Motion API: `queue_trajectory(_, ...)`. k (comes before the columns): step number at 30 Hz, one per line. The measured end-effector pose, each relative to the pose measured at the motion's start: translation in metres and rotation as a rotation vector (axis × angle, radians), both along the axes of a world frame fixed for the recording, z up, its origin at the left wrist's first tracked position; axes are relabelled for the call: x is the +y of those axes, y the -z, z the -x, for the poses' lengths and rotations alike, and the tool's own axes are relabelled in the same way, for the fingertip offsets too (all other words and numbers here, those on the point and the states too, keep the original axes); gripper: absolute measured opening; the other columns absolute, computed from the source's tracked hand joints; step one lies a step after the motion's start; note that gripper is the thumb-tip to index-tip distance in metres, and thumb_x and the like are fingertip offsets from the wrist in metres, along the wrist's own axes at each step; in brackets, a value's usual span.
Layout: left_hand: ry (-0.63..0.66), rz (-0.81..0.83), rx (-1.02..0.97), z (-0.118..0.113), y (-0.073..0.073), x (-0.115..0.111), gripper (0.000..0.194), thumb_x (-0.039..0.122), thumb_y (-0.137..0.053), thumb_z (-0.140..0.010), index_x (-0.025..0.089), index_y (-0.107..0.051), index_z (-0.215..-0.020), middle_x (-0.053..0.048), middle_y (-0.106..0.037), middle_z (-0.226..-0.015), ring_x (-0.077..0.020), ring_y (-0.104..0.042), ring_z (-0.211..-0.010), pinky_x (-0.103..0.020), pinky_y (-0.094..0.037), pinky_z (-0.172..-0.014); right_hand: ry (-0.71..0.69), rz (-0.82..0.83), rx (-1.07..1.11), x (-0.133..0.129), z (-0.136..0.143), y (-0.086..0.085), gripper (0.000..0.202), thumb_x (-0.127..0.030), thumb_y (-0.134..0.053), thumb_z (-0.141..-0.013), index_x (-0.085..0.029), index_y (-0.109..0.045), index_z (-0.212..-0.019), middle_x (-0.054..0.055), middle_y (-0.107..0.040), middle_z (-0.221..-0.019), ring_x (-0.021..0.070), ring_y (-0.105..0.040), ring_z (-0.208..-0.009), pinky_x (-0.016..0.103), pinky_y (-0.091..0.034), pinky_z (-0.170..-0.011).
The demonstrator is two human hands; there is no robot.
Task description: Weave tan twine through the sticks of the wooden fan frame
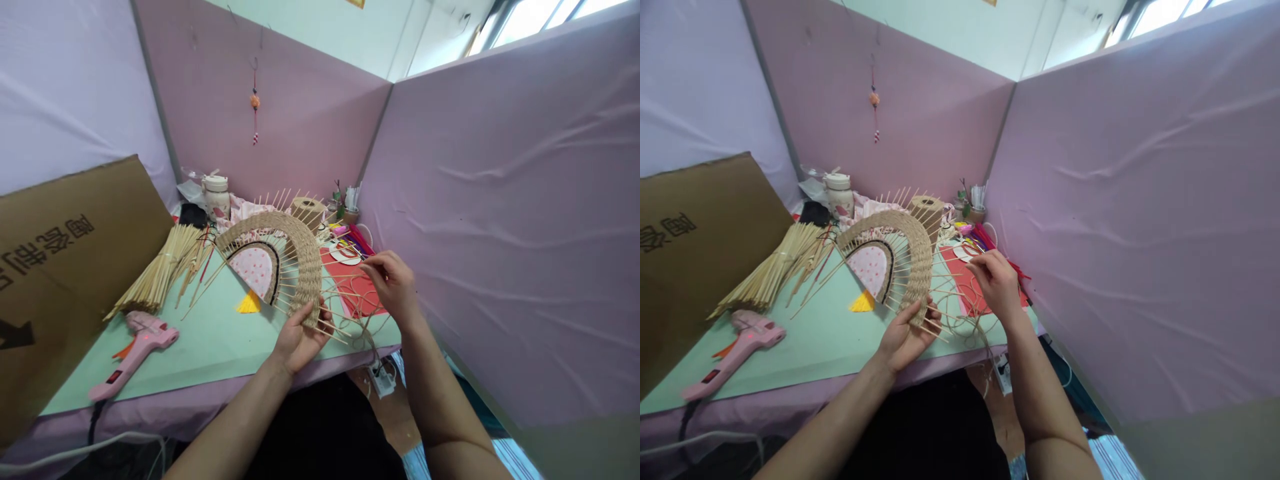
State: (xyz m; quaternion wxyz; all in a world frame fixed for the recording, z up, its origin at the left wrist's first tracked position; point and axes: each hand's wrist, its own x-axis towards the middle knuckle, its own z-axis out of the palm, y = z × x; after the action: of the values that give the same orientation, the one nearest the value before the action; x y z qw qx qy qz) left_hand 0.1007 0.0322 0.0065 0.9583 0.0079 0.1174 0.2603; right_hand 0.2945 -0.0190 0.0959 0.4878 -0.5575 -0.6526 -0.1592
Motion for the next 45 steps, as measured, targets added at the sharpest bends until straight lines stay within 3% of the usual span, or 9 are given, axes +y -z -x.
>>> queue_trajectory(6, -0.001, -0.028, 0.016, 0.001, -0.003, -0.001, 0.016, 0.017, -0.054, -0.091, 0.01, -0.068, -0.092, -0.008, -0.061, -0.081, -0.0136, -0.06, -0.074, -0.024, -0.051, -0.066, -0.02, 0.057, -0.007, 0.02, -0.001, -0.021, 0.015, -0.031, -0.057, -0.091, -0.022, -0.066, -0.083, 0.005, -0.065, -0.083, 0.018, -0.058, -0.075, 0.033, -0.046, -0.072)
queue_trajectory(9, -0.002, -0.038, 0.023, 0.002, -0.003, -0.001, 0.015, 0.017, -0.055, -0.09, 0.01, -0.068, -0.092, -0.008, -0.062, -0.08, -0.0138, -0.06, -0.074, -0.024, -0.051, -0.065, 0.004, 0.097, 0.074, 0.028, -0.001, -0.021, 0.017, -0.034, -0.059, -0.088, -0.021, -0.066, -0.079, 0.005, -0.066, -0.078, 0.018, -0.057, -0.071, 0.033, -0.045, -0.069)
queue_trajectory(14, -0.006, -0.047, 0.018, 0.001, -0.004, -0.001, 0.018, 0.018, -0.053, -0.091, 0.009, -0.068, -0.095, -0.007, -0.063, -0.079, -0.0141, -0.061, -0.072, -0.024, -0.05, -0.064, 0.075, 0.134, 0.33, 0.038, 0.0, 0.008, 0.022, -0.039, -0.06, -0.084, -0.018, -0.065, -0.076, 0.003, -0.063, -0.07, 0.0161, -0.052, -0.063, 0.03, -0.041, -0.065)
queue_trajectory(19, 0.004, -0.082, 0.008, 0.001, -0.004, -0.003, 0.026, 0.018, -0.051, -0.093, 0.008, -0.066, -0.111, -0.007, -0.064, -0.078, -0.0137, -0.062, -0.071, -0.025, -0.051, -0.066, 0.006, 0.202, 0.545, 0.071, 0.012, 0.044, 0.026, -0.044, -0.06, -0.078, -0.018, -0.062, -0.074, 0.0, -0.059, -0.066, 0.0148, -0.05, -0.061, 0.028, -0.041, -0.063)
queue_trajectory(26, 0.022, -0.099, -0.065, 0.001, -0.004, -0.004, 0.026, 0.016, -0.052, -0.092, 0.009, -0.067, -0.112, -0.007, -0.066, -0.081, -0.0126, -0.062, -0.073, -0.023, -0.051, -0.068, -0.107, 0.199, 0.7, 0.117, 0.04, 0.062, 0.024, -0.044, -0.054, -0.078, -0.02, -0.058, -0.08, 0.0, -0.06, -0.071, 0.0148, -0.051, -0.063, 0.028, -0.043, -0.064)
queue_trajectory(32, 0.0, -0.09, 0.001, 0.001, -0.006, -0.006, 0.022, 0.016, -0.052, -0.092, 0.008, -0.07, -0.101, -0.007, -0.064, -0.076, -0.0122, -0.061, -0.07, -0.024, -0.05, -0.066, -0.192, 0.408, 0.797, 0.102, 0.028, 0.064, 0.026, -0.045, -0.063, -0.072, -0.02, -0.058, -0.077, -0.003, -0.056, -0.065, 0.012, -0.049, -0.057, 0.026, -0.043, -0.056)
queue_trajectory(35, -0.013, -0.091, 0.024, 0.001, -0.007, -0.006, 0.02, 0.015, -0.053, -0.091, 0.008, -0.07, -0.1, -0.007, -0.064, -0.076, -0.012, -0.06, -0.07, -0.023, -0.049, -0.066, -0.318, 0.515, 0.851, 0.092, 0.016, 0.059, 0.022, -0.04, -0.065, -0.072, -0.019, -0.061, -0.077, -0.001, -0.062, -0.07, 0.0131, -0.057, -0.065, 0.029, -0.049, -0.068)
queue_trajectory(40, -0.003, -0.074, 0.035, 0.002, -0.008, -0.006, 0.021, 0.015, -0.053, -0.091, 0.009, -0.07, -0.1, -0.007, -0.064, -0.076, -0.0121, -0.06, -0.069, -0.024, -0.049, -0.066, -0.397, 0.441, 0.755, 0.08, 0.007, 0.043, 0.024, -0.031, -0.055, -0.079, -0.021, -0.071, -0.092, 0.005, -0.072, -0.102, 0.0206, -0.063, -0.102, 0.04, -0.043, -0.099)
queue_trajectory(45, -0.01, -0.084, 0.031, 0.002, -0.007, -0.005, 0.021, 0.015, -0.052, -0.091, 0.008, -0.069, -0.102, -0.007, -0.064, -0.077, -0.0121, -0.061, -0.07, -0.023, -0.051, -0.066, -0.512, 0.53, 0.744, 0.076, 0.017, 0.039, 0.027, -0.032, -0.062, -0.077, -0.021, -0.069, -0.1, 0.004, -0.072, -0.098, 0.0192, -0.064, -0.094, 0.038, -0.048, -0.092)
